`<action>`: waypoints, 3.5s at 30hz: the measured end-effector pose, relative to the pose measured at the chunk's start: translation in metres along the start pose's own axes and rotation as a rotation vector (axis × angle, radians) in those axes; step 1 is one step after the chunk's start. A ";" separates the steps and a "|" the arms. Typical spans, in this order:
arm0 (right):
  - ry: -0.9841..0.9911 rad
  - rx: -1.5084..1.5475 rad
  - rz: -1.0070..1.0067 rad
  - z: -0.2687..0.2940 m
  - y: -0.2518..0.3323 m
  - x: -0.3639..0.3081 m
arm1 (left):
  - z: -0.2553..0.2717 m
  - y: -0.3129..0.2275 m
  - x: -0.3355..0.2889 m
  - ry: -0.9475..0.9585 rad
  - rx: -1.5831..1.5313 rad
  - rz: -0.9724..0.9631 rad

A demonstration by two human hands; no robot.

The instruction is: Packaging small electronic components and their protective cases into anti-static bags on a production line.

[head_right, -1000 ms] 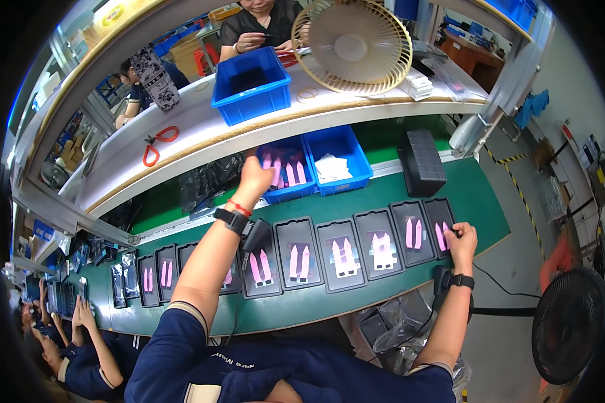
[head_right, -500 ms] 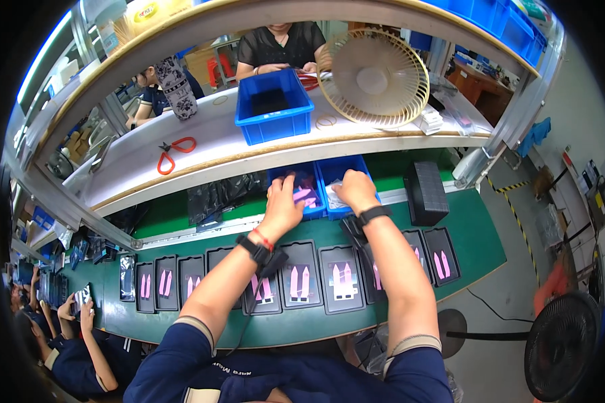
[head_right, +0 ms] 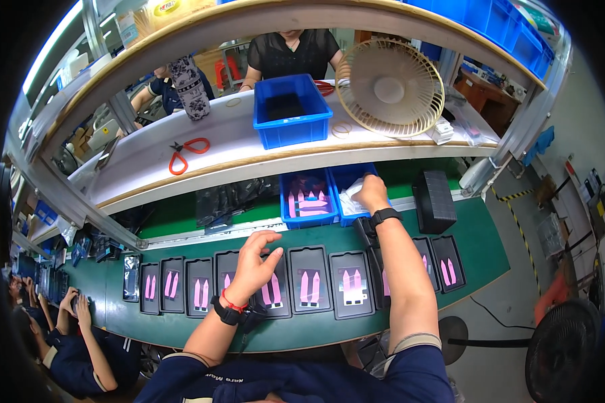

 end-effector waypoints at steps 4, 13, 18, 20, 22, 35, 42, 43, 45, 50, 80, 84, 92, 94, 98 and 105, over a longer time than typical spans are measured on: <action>-0.205 0.534 -0.058 0.019 -0.019 -0.010 | 0.002 0.015 -0.010 0.018 -0.117 0.068; 0.267 1.073 0.484 0.007 0.118 -0.168 | -0.020 0.023 -0.026 0.205 -1.432 0.563; 0.398 0.909 0.408 0.000 0.158 -0.178 | 0.037 0.026 -0.061 0.067 -1.480 0.544; 0.482 0.907 0.491 -0.005 0.183 -0.184 | 0.063 0.025 -0.078 -0.004 -1.424 0.525; 0.610 0.993 0.544 -0.015 0.211 -0.191 | 0.092 0.029 -0.097 -0.079 -1.348 0.487; 0.906 0.814 0.672 -0.059 0.412 -0.259 | 0.265 0.042 -0.234 -0.819 -0.981 0.271; 0.016 0.661 1.018 -0.095 0.462 -0.274 | 0.279 0.047 -0.247 -0.918 -0.835 0.334; 0.028 0.663 1.026 -0.085 0.463 -0.283 | 0.279 0.051 -0.249 -0.915 -0.823 0.333; 0.641 0.750 0.928 -0.069 0.458 -0.300 | 0.274 0.056 -0.243 -0.895 -0.820 0.279; 0.836 0.792 0.888 -0.073 0.432 -0.289 | 0.261 0.053 -0.215 -0.720 -0.866 0.215; 0.807 1.092 0.488 -0.049 0.345 -0.265 | 0.208 0.047 -0.170 -0.646 -0.890 0.379; 0.739 1.062 0.427 -0.050 0.321 -0.262 | 0.203 0.050 -0.168 -0.622 -0.872 0.390; 0.135 0.388 0.786 -0.053 0.301 -0.262 | 0.203 0.055 -0.164 -0.660 -0.882 0.388; 0.220 0.591 0.654 -0.051 0.295 -0.264 | 0.195 0.051 -0.158 -0.638 -0.884 0.398; 0.559 1.110 0.447 -0.046 0.286 -0.265 | 0.168 0.048 -0.145 -0.514 -0.912 0.441; 0.461 0.990 0.256 -0.057 0.227 -0.245 | 0.153 0.058 -0.133 -0.421 -1.167 0.498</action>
Point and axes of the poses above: each hand's wrist, its own x-axis towards the middle knuckle, its own z-axis out of the back of the hand, y = z × x, the point moved 3 cm from there along x, towards the middle knuckle, and after that the axes turned 14 degrees about -x, right-handed, at the moved point
